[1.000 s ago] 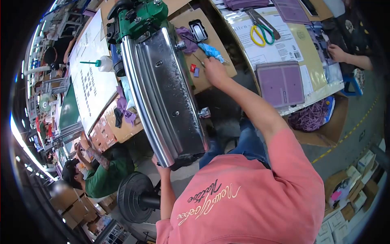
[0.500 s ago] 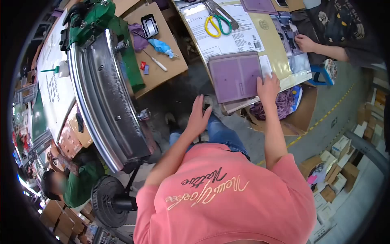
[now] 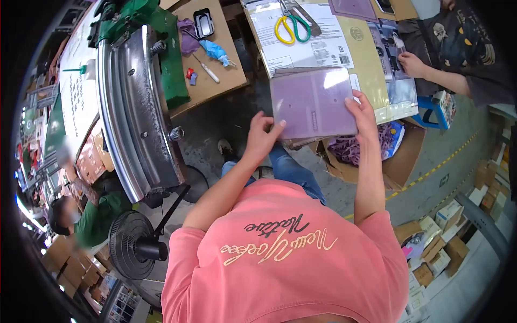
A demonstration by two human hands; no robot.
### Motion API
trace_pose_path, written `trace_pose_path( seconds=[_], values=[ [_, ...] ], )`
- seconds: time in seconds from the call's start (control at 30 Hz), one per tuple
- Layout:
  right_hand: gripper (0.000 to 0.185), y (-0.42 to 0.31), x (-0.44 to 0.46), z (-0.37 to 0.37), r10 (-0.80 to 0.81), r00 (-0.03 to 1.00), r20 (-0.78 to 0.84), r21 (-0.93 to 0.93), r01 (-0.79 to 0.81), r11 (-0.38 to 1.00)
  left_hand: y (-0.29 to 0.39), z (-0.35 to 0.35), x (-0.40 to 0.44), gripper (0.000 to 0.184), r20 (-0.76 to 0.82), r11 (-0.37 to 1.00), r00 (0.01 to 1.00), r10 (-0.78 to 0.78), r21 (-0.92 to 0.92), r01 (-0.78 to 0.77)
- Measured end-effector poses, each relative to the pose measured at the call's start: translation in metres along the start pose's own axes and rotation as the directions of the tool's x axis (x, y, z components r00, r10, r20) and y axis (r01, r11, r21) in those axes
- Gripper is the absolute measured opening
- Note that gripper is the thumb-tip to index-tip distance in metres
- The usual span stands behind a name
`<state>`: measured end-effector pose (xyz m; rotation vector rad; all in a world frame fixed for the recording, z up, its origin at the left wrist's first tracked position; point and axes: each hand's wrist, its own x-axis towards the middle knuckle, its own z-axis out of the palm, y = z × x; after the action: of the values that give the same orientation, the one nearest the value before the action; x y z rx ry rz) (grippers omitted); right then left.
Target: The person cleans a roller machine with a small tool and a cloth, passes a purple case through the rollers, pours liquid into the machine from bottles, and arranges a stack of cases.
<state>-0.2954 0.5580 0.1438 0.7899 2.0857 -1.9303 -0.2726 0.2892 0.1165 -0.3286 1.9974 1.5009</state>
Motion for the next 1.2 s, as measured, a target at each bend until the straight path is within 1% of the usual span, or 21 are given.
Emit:
trace_pose_path(
  seconds=[0.03,0.1,0.13,0.2,0.27,0.3,0.43,0.5,0.53,0.6,0.67,0.7,0.77,0.83,0.87,0.9,0.93,1.0,1.03,1.1,1.2],
  values=[
    [0.034,-0.007,-0.004,-0.003,0.004,0.997,0.08,0.058,-0.009,0.998,0.008,-0.005,-0.002,0.054,-0.052,0.983,0.999,0.007,-0.184,-0.016],
    [0.035,-0.02,-0.012,-0.001,0.005,0.968,0.251,0.163,-0.048,0.985,0.024,-0.017,-0.01,0.05,-0.161,0.846,0.987,-0.007,-0.527,-0.08],
    [0.035,-0.026,-0.02,0.003,0.003,0.962,0.273,0.157,-0.048,0.987,0.032,-0.025,-0.018,0.05,-0.183,0.842,0.983,-0.013,-0.533,-0.088],
    [0.035,-0.039,-0.036,0.016,-0.094,0.95,0.299,0.261,0.013,0.965,0.052,-0.043,-0.035,0.044,-0.052,0.646,0.998,-0.046,-0.763,-0.01],
    [0.035,-0.053,-0.048,0.03,-0.194,0.93,0.311,0.373,0.069,0.925,0.07,-0.061,-0.053,0.038,0.082,0.401,0.997,-0.017,-0.912,0.082],
    [0.035,-0.059,-0.053,0.037,-0.203,0.921,0.333,0.372,0.07,0.926,0.076,-0.069,-0.063,0.038,0.057,0.395,0.998,-0.014,-0.917,0.058],
    [0.035,-0.088,-0.067,0.075,-0.304,0.894,0.33,0.465,0.127,0.876,0.096,-0.101,-0.105,0.029,-0.076,0.543,0.997,0.027,-0.836,-0.078],
    [0.035,-0.105,-0.071,0.091,-0.335,0.894,0.298,0.512,0.147,0.846,0.099,-0.113,-0.133,0.025,-0.067,0.759,0.997,0.034,-0.648,-0.069],
    [0.035,-0.113,-0.073,0.098,-0.342,0.902,0.265,0.543,0.153,0.826,0.1,-0.119,-0.147,0.025,-0.076,0.766,0.996,0.048,-0.637,-0.086],
    [0.034,-0.126,-0.075,0.116,-0.352,0.913,0.208,0.6,0.165,0.783,0.098,-0.134,-0.173,0.023,0.101,0.864,0.989,0.106,-0.501,-0.042],
    [0.034,-0.134,-0.073,0.133,-0.353,0.912,0.208,0.604,0.164,0.78,0.09,-0.15,-0.191,0.026,0.067,0.855,0.978,0.196,-0.501,-0.137],
    [0.034,-0.136,-0.072,0.141,-0.341,0.919,0.199,0.602,0.161,0.782,0.088,-0.164,-0.199,0.026,0.059,0.856,0.978,0.201,-0.495,-0.146],
    [0.034,-0.142,-0.07,0.158,-0.315,0.933,0.172,0.597,0.156,0.787,0.085,-0.203,-0.218,0.031,0.308,0.923,0.938,0.157,-0.385,-0.028],
    [0.033,-0.139,-0.062,0.177,-0.307,0.933,0.189,0.587,0.143,0.797,0.075,-0.239,-0.233,0.041,0.279,0.793,0.899,0.338,-0.599,-0.112],
    [0.033,-0.135,-0.056,0.186,-0.294,0.933,0.207,0.573,0.127,0.809,0.072,-0.25,-0.233,0.041,0.286,0.796,0.896,0.339,-0.595,-0.111],
    [0.033,-0.13,-0.052,0.193,-0.279,0.934,0.225,0.558,0.111,0.822,0.067,-0.259,-0.231,0.045,-0.086,0.751,0.88,0.466,-0.488,-0.445],
    [0.032,-0.128,-0.05,0.199,-0.265,0.933,0.243,0.541,0.097,0.836,0.061,-0.268,-0.228,0.051,-0.421,0.662,0.699,0.578,-0.259,-0.703],
    [0.032,-0.129,-0.05,0.212,-0.254,0.937,0.241,0.526,0.094,0.845,0.048,-0.293,-0.212,0.057,-0.576,0.756,0.652,0.493,-0.087,-0.648],
    [0.032,-0.129,-0.051,0.22,-0.236,0.941,0.243,0.512,0.083,0.855,0.045,-0.301,-0.204,0.058,-0.609,0.781,0.707,0.359,-0.219,-0.585],
    [0.032,-0.129,-0.053,0.236,-0.198,0.948,0.247,0.482,0.057,0.874,0.032,-0.315,-0.182,0.06,-0.598,0.744,0.732,0.325,-0.316,-0.589],
    [0.033,-0.127,-0.055,0.254,-0.196,0.947,0.256,0.487,0.049,0.872,0.024,-0.328,-0.15,0.067,-0.583,0.759,0.753,0.305,-0.329,-0.562]
  ],
)
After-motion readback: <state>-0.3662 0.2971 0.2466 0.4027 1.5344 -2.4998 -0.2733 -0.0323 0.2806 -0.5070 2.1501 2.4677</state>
